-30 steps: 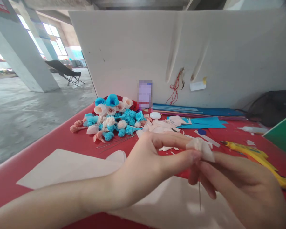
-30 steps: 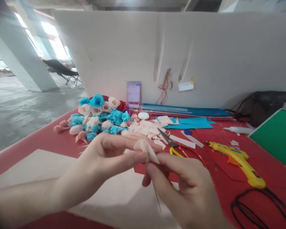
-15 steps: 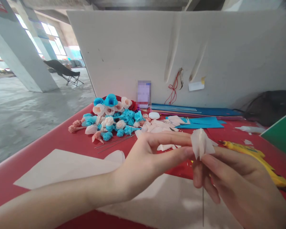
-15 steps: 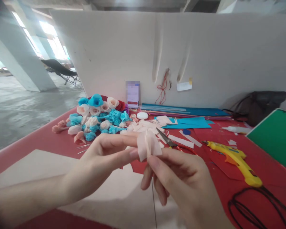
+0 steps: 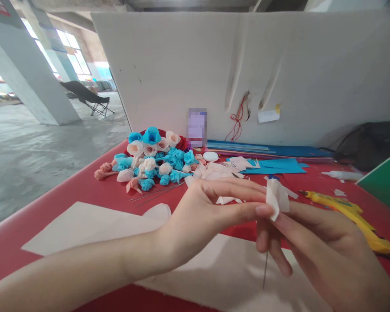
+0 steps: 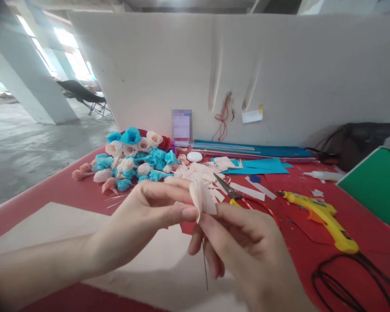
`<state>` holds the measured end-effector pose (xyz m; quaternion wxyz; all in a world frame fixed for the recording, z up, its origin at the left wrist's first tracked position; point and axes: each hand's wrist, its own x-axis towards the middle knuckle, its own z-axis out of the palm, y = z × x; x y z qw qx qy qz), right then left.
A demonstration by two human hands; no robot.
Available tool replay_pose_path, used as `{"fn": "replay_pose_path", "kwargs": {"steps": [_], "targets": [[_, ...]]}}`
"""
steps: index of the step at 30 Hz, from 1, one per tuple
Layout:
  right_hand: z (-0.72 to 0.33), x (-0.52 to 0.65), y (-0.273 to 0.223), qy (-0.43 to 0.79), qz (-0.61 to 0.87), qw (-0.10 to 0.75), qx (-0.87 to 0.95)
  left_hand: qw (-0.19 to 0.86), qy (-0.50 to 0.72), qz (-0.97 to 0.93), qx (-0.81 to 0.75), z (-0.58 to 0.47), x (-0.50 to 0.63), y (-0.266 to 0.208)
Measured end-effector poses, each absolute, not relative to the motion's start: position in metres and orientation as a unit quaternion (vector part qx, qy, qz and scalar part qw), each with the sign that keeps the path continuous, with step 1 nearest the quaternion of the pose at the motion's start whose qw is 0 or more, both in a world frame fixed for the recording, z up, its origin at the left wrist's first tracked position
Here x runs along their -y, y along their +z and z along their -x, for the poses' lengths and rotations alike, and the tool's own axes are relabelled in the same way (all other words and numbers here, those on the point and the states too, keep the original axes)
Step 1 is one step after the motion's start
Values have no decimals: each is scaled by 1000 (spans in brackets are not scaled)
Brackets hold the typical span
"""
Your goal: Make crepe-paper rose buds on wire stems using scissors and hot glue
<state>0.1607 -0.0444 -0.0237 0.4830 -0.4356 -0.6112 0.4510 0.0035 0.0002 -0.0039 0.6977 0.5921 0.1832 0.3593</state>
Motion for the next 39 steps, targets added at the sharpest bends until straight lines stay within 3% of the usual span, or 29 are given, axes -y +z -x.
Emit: {"fn": "replay_pose_path", "kwargs": {"steps": [6,12,20,39], "targets": [[-150,44,-20,330,500,514,614,695,362,-589,-196,-5,-1,-3],[-149,44,-19,289,525,501,624,666,366,-616,-208,-5,-1,-2],[-160,46,-19,356,472,457,664,648,370,-625,-229,-6,0,-4],[-160,46,-18,346,463,463,672,643,414,-602,-227,-8,1,-4]]}}
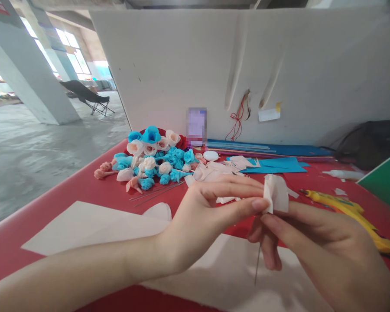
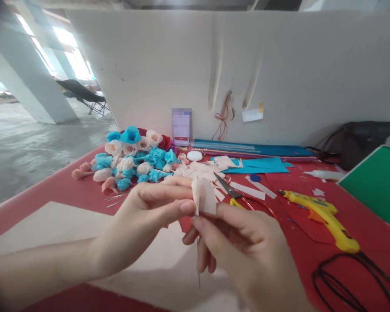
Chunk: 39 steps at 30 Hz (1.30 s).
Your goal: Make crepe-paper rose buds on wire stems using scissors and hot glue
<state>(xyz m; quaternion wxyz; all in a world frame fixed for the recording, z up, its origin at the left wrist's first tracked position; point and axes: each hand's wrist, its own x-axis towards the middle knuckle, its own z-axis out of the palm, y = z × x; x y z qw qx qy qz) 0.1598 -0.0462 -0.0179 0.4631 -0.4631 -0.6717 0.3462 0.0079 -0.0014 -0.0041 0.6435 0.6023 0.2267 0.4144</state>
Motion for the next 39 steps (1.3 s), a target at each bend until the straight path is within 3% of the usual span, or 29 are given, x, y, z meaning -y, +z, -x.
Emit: {"fn": "replay_pose_path", "kwargs": {"steps": [11,33,39], "targets": [[-154,48,-17,392,476,477,626,642,428,-595,-223,-8,1,-4],[-157,47,-18,344,479,476,652,609,440,-612,-245,-9,1,-5],[-157,48,-17,283,482,496,665,626,419,-620,-220,-9,1,-6]]}}
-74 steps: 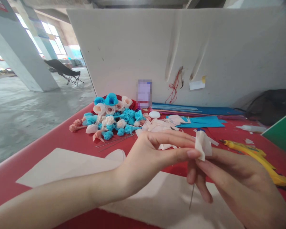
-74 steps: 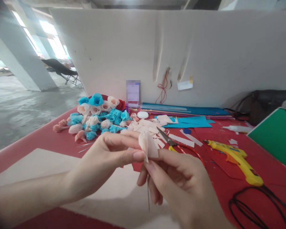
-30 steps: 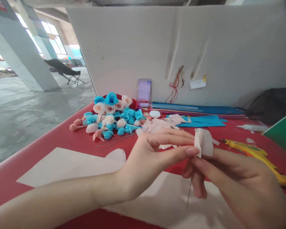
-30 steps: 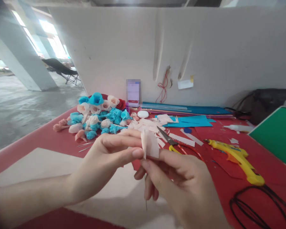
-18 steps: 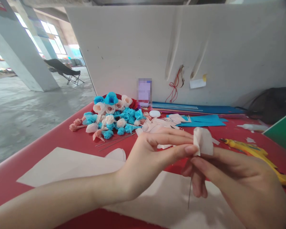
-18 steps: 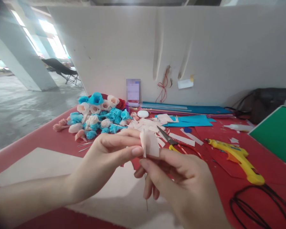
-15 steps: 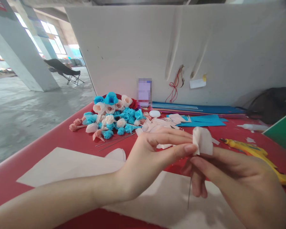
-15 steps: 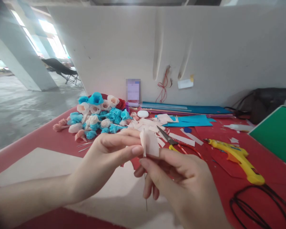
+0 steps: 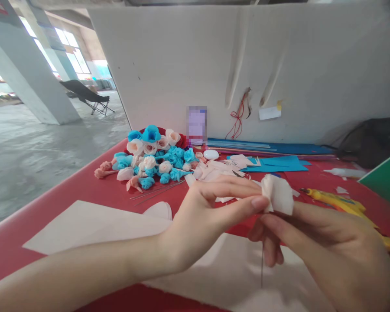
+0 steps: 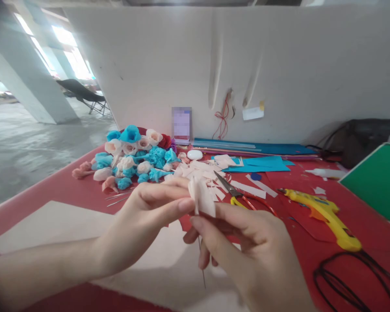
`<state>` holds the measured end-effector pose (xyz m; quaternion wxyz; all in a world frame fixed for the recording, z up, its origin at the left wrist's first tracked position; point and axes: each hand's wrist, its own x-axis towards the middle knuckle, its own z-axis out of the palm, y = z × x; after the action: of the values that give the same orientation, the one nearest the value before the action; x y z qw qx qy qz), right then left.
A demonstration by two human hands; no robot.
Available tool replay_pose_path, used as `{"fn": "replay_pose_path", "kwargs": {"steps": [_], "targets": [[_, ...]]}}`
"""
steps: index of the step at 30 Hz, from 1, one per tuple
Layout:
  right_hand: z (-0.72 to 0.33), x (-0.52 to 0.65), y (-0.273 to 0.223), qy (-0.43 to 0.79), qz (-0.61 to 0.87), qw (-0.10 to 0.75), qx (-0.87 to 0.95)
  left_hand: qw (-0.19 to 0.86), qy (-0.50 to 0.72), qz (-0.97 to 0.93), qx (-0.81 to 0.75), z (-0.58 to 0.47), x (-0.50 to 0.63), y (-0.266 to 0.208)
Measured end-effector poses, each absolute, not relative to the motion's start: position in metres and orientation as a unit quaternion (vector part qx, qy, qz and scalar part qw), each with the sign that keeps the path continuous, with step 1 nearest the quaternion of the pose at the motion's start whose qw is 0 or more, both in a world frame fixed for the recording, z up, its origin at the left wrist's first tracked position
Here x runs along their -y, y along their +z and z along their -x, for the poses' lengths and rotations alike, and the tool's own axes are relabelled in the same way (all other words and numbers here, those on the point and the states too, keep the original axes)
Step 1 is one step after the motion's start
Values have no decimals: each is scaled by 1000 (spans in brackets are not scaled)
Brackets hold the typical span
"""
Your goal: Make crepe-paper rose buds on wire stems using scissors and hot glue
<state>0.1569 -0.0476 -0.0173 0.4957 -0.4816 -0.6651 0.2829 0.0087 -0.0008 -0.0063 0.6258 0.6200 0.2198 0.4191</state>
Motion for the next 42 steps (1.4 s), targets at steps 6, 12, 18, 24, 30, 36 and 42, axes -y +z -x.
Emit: {"fn": "replay_pose_path", "kwargs": {"steps": [6,12,18,24,30,36,42], "targets": [[-155,48,-20,248,494,512,658,670,388,-583,-247,-10,3,-10],[-155,44,-19,237,503,490,672,663,391,-581,-264,-9,4,-10],[-157,45,-19,267,544,459,650,676,395,-576,-234,-8,3,-11],[-157,47,-15,268,526,462,662,651,411,-589,-244,-8,1,-9],[-158,56,3,275,622,424,598,635,404,-630,-190,-6,-3,-10],[-169,58,19,252,599,319,690,558,362,-730,-160,2,-11,-9],[-180,55,8,194,561,253,764,367,325,-865,-109,3,-16,0]]}}
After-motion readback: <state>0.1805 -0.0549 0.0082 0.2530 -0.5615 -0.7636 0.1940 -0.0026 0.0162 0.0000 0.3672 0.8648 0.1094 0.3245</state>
